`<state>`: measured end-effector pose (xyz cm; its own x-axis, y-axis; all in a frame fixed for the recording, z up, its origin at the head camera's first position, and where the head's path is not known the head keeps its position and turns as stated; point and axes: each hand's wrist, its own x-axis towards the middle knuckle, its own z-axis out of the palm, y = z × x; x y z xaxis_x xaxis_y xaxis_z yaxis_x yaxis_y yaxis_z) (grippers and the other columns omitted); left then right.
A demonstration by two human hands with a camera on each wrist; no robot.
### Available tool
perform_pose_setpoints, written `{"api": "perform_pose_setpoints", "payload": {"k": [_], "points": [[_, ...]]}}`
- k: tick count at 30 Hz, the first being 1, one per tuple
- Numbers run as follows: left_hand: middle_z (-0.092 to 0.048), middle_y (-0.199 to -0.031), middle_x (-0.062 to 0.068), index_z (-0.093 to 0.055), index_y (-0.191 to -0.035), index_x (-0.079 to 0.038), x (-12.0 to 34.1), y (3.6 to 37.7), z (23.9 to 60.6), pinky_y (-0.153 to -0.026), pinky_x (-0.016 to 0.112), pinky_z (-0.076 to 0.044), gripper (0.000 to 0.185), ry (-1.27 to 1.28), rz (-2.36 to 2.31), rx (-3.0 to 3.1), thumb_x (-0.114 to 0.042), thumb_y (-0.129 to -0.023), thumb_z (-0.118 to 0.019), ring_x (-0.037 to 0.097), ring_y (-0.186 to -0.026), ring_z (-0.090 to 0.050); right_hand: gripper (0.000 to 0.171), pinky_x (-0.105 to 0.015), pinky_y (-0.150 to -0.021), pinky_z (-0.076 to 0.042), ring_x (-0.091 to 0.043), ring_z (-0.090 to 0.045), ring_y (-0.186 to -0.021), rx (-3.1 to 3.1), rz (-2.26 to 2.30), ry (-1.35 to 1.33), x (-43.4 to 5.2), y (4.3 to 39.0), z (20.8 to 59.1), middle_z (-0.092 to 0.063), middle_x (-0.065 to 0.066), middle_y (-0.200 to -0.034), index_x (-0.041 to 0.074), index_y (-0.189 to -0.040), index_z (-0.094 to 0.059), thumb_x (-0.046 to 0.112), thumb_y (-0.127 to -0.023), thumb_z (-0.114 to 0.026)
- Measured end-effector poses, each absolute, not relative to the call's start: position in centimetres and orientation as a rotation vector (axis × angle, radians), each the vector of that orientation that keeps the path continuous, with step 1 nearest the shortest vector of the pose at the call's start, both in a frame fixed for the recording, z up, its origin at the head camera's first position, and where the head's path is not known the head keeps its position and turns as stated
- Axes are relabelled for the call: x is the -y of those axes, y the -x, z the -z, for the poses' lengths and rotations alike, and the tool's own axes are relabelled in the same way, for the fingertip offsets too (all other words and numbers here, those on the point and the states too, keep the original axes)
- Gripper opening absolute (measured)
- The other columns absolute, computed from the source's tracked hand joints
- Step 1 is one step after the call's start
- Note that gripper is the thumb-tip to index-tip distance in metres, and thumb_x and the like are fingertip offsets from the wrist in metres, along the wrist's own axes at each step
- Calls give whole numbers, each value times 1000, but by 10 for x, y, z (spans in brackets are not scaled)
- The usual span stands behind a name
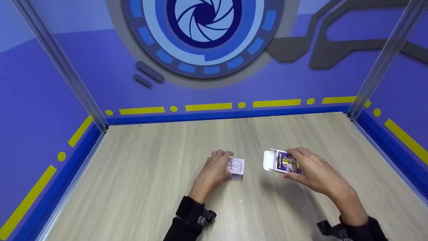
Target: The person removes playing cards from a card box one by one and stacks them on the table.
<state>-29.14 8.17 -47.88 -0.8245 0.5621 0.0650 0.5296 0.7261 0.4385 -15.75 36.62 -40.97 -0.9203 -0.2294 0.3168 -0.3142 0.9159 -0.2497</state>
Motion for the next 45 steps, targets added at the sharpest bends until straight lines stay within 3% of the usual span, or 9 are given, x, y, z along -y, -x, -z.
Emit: {"api": "perform_pose_setpoints", "payload": {"k": [12,27,33,39,45], "points": [[-61,-130,10,-65,-133,-13,-79,295,489,-104,47,-45,56,-902,-662,-2849,-3,-81,-84,29,-125,-53,69,-47,-79,-54,-30,-65,-100,2792,-430,-417,-365,157,411,-65,-20,-120,-5,-131,-61,25,-78,-92],[-58,-134,10,-70,-125,-10,-78,298,493,-105,47,-44,45,-900,-644,-2824,-6,-82,-84,29,-127,-52,69,-47,-80,-54,-30,-64,-101,2799,-429,-412,-365,157,412,-65,-21,-121,-5,-131,-61,26,-78,-92],[-62,-127,11,-71,-123,-7,-78,299,493,-103,47,-45,45,-926,-658,-2816,-5,-80,-85,29,-122,-55,69,-47,-79,-55,-31,-65,-100,2787,-427,-422,-365,157,411,-65,-21,-121,-5,-130,-62,27,-77,-92],[-53,-139,15,-70,-127,-9,-74,297,489,-109,49,-42,49,-908,-676,-2802,-8,-80,-85,32,-131,-48,69,-47,-78,-54,-29,-65,-99,2803,-427,-405,-365,157,411,-66,-20,-120,-4,-131,-62,28,-78,-92],[-52,-142,12,-67,-131,-11,-74,290,468,-111,45,-41,43,-912,-751,-2832,-18,-90,-81,28,-135,-47,69,-47,-78,-55,-29,-64,-99,2804,-440,-395,-365,156,411,-65,-20,-120,-5,-131,-61,28,-78,-92]]}}
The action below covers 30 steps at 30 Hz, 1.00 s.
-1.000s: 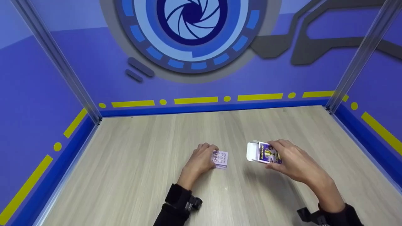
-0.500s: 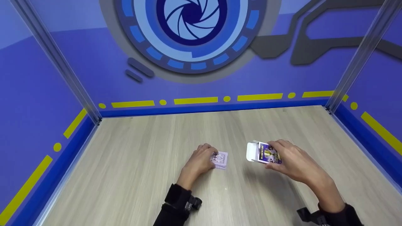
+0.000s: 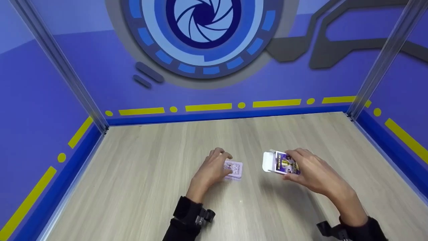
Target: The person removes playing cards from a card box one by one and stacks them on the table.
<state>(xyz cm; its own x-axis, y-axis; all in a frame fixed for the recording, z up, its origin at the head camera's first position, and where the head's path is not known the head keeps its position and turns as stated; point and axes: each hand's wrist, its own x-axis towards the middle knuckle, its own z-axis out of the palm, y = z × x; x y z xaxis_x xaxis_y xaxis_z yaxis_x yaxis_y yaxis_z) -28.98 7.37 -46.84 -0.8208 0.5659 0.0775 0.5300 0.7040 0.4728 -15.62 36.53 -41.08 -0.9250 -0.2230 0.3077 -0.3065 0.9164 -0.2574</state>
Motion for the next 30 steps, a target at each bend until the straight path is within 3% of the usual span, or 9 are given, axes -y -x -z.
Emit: {"api": "perform_pose_setpoints", "payload": {"k": [3,7,13,23,30], "points": [[-59,-135,7,-69,-128,-12,-78,282,457,-107,43,-45,35,-933,-828,-2877,-20,-95,-77,24,-130,-53,69,-46,-79,-55,-27,-63,-99,2816,-469,-385,-365,156,411,-65,-19,-120,-4,-132,-61,27,-78,-92],[-69,-116,3,-73,-116,-12,-87,269,443,-93,37,-53,20,-975,-1029,-2935,-16,-97,-73,20,-111,-65,69,-44,-78,-54,-25,-61,-97,2816,-500,-372,-363,156,411,-64,-19,-120,-4,-132,-60,26,-79,-92],[-68,-90,-1,-73,-101,-8,-101,248,426,-72,22,-53,4,-1070,-1349,-2950,-9,-97,-71,13,-83,-65,68,-43,-78,-54,-24,-60,-98,2798,-498,-380,-359,157,411,-64,-16,-120,-2,-133,-60,28,-80,-91],[-64,-91,-1,-61,-101,-6,-121,222,419,-69,17,-52,8,-1202,-1630,-2571,-1,-98,-65,1,-80,-58,69,-45,-82,-55,-27,-61,-106,2740,-431,-449,-345,158,411,-63,-16,-122,-2,-131,-61,27,-77,-93],[-59,-90,-3,-56,-99,-9,-126,221,429,-70,18,-50,14,-1054,-1631,-2563,-1,-96,-66,2,-81,-56,70,-46,-84,-56,-28,-62,-110,2710,-405,-500,-337,157,409,-62,-16,-124,-1,-132,-61,27,-77,-93]]}}
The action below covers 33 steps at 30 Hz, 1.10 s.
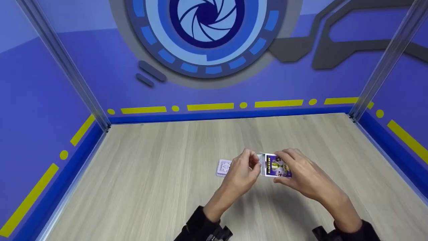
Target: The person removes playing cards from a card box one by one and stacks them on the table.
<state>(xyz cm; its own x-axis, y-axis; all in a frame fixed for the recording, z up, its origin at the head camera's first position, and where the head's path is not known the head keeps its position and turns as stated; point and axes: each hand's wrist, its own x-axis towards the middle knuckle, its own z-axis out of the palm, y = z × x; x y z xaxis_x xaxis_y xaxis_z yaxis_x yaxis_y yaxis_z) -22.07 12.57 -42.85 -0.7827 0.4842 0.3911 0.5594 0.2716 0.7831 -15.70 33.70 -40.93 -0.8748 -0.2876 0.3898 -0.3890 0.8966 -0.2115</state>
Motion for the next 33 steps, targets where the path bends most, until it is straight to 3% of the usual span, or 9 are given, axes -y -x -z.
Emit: {"api": "perform_pose_setpoints", "payload": {"k": [12,33], "points": [[-55,-86,-4,-53,-94,-13,-122,224,433,-63,22,-43,19,846,1828,2595,-15,-97,-72,6,-76,-51,72,-43,-85,-56,-24,-61,-109,2693,-399,-547,-330,155,409,-62,-12,-125,2,-133,-61,27,-75,-94],[-59,-85,-6,-54,-92,-11,-121,227,432,-65,20,-46,20,868,1805,2624,-9,-95,-74,3,-76,-54,71,-42,-84,-56,-21,-61,-106,2668,-380,-579,-328,155,410,-63,-8,-122,5,-132,-61,26,-73,-95]]}}
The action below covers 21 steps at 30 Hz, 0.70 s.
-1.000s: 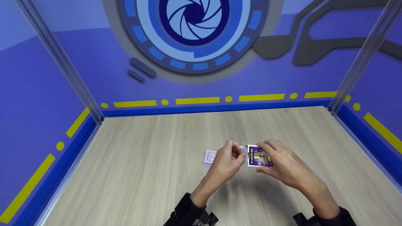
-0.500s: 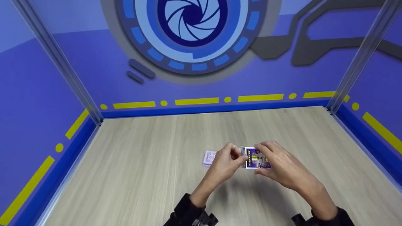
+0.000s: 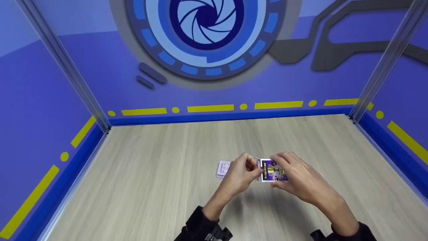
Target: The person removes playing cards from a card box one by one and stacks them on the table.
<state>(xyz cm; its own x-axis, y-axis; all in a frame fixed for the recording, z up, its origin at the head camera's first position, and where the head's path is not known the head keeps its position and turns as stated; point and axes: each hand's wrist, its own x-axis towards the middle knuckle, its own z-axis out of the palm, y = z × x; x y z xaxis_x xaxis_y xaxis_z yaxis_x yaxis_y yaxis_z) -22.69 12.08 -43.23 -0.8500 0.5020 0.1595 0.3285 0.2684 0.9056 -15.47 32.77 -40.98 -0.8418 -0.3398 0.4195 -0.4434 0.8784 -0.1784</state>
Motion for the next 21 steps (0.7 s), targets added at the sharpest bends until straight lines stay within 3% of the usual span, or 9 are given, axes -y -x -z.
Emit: {"api": "perform_pose_setpoints", "payload": {"k": [10,16,21], "points": [[-61,-91,-4,-58,-103,-10,-118,232,428,-67,20,-46,18,-756,-1674,-2297,-2,-92,-69,6,-82,-56,71,-43,-84,-56,-24,-62,-109,2680,-384,-565,-332,157,411,-62,-11,-124,2,-132,-61,27,-75,-95],[-60,-99,-1,-62,-128,-11,-108,234,417,-63,22,-42,38,-866,-1633,-2368,3,-92,-60,7,-79,-52,69,-46,-86,-55,-27,-61,-111,2719,-397,-501,-339,158,409,-62,-14,-126,1,-133,-60,27,-78,-93],[-58,-106,-3,-70,-131,-18,-101,233,412,-67,23,-42,43,-1026,-1378,-2599,-1,-93,-59,7,-81,-50,70,-48,-87,-54,-29,-61,-111,2720,-391,-489,-340,158,409,-62,-16,-126,0,-133,-60,28,-78,-93]]}}
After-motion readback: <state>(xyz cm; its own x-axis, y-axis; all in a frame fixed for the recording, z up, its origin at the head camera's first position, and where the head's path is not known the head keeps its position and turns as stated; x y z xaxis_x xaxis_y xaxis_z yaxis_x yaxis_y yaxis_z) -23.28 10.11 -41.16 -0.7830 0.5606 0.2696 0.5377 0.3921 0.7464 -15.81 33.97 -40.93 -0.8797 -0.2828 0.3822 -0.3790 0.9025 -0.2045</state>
